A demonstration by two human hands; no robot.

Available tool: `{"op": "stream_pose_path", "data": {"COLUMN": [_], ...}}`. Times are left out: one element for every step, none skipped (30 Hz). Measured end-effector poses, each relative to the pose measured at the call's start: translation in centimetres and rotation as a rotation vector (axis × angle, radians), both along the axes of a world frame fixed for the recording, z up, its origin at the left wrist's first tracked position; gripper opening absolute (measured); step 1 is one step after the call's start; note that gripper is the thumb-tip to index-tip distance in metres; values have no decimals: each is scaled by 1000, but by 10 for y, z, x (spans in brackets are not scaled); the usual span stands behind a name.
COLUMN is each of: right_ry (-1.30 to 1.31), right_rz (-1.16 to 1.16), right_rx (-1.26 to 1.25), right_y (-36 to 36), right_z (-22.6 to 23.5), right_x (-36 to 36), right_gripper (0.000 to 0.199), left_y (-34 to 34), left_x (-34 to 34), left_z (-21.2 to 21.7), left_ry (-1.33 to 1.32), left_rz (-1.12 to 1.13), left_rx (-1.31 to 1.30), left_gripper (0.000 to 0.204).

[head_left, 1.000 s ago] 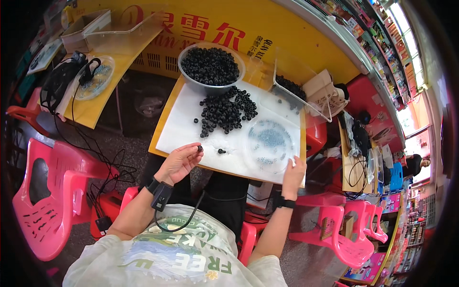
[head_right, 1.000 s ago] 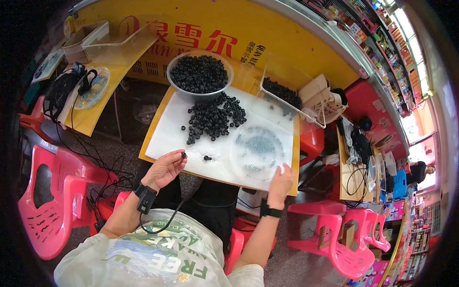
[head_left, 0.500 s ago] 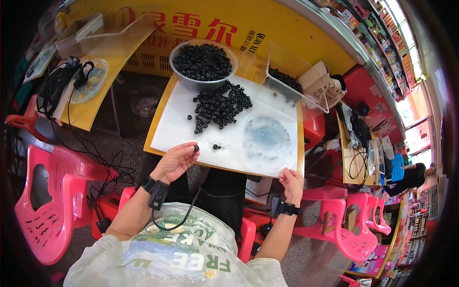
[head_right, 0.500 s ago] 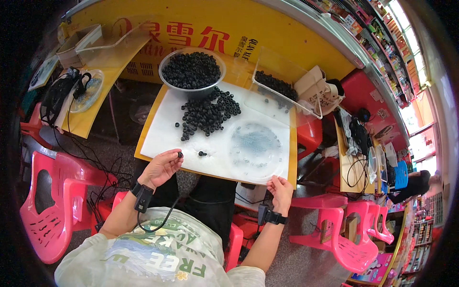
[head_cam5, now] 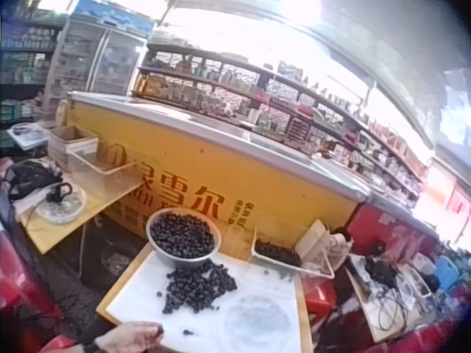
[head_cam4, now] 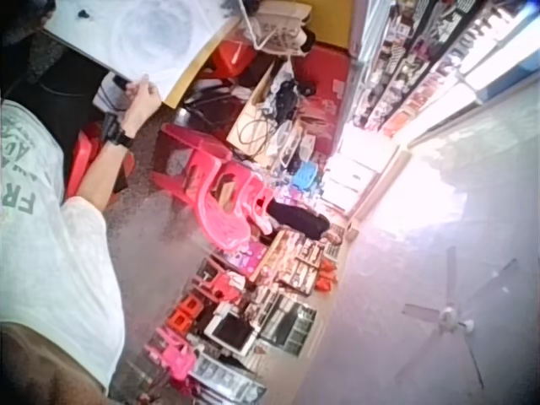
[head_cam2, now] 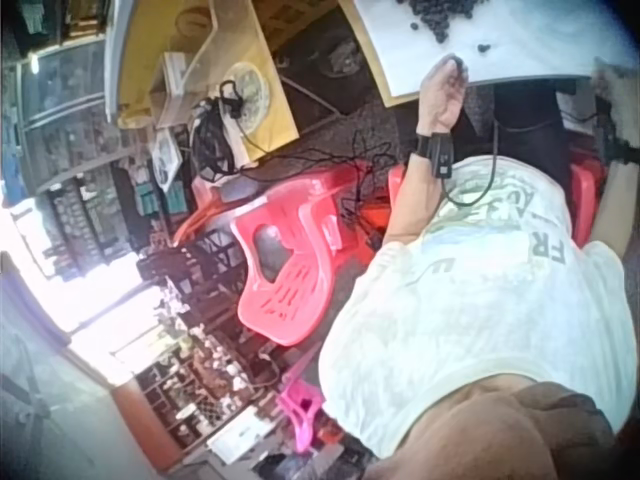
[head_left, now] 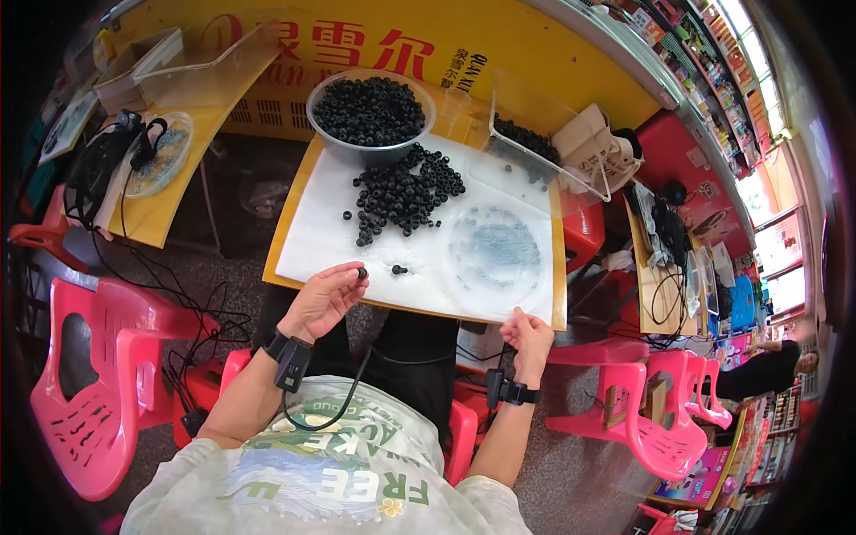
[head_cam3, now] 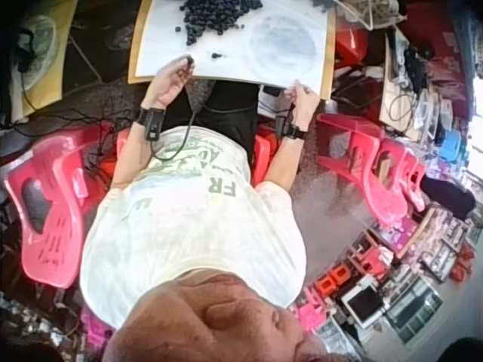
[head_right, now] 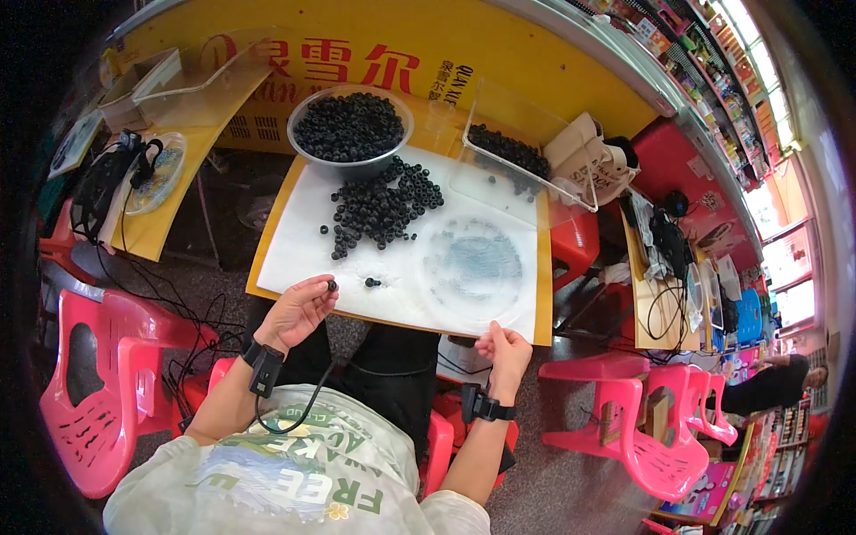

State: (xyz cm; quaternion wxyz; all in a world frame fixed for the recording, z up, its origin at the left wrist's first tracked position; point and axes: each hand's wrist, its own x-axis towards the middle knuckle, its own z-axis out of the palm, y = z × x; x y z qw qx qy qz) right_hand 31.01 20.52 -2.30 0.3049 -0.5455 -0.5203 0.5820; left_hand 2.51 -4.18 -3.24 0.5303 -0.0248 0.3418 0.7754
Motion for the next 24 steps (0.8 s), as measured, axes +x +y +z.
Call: {"op": "stream_pose_path", "data": {"right_ry": [-215, -430, -644, -822, -784, -743, -698, -604, -590, -570, -550, -543, -547, -551, -557, -557, -557, -558, -589, -619, -649, -600, -542, -485], "right_rz": [29, 60, 93, 95, 102, 110, 115, 193, 273, 362, 452, 488, 505, 521, 535, 523, 509, 494, 490, 486, 482, 428, 386, 345], "right_rx": [96, 190, 284, 571, 696, 821, 946, 987, 1050, 1115, 1178, 1117, 1077, 1037, 997, 998, 999, 1001, 1020, 1039, 1060, 1041, 1016, 990], "right_y": [-2, -3, -4, 9, 14, 21, 27, 33, 38, 43, 46, 47, 47, 49, 50, 50, 51, 51, 50, 49, 48, 43, 34, 25], "right_z": [10, 25, 33, 24, 25, 28, 30, 29, 25, 22, 21, 21, 18, 15, 12, 10, 8, 6, 7, 8, 10, 15, 20, 29], "right_x": [-3, -9, -13, -3, -4, -9, -15, -21, -24, -31, -35, -36, -37, -37, -37, -37, -36, -35, -35, -35, -34, -37, -42, -48], "right_gripper": [24, 26, 28, 24, 22, 20, 19, 12, 13, 15, 17, 21, 21, 20, 19, 19, 18, 17, 16, 15, 15, 15, 16, 16], "left_y": [0, 0, 0, 0, 0, -1, -1, -1, 0, -1, -3, -4, -5, -5, -6, -6, -5, -4, -4, -4, -3, -2, -2, 3], "left_x": [0, -1, -1, 0, -1, -2, -3, -4, -4, -5, -6, -7, -7, -7, -7, -6, -6, -6, -5, -4, -2, -1, 1, 4], "left_z": [0, -1, -1, -1, -2, -3, -1, 3, 6, 6, 5, 5, 4, 3, 2, 3, 3, 4, 5, 6, 7, 9, 9, 9], "left_ry": [-4, -7, -10, -26, -38, -51, -84, -120, -156, -171, -187, -203, -204, -206, -207, -205, -202, -199, -208, -216, -224, -219, -211, -200], "left_rz": [1, 2, 4, 3, 4, 6, 8, 8, 9, 4, -2, -8, -12, -18, -25, -24, -24, -26, -30, -34, -37, -71, -94, -127], "left_rx": [-3, -9, -14, 1, 13, 25, 24, 24, 25, 30, 36, 42, 46, 50, 55, 50, 44, 40, 40, 40, 42, 62, 76, 104], "left_gripper": [24, 25, 25, 25, 26, 26, 27, 28, 29, 29, 29, 29, 30, 30, 30, 30, 30, 30, 30, 29, 28, 27, 26, 25]}}
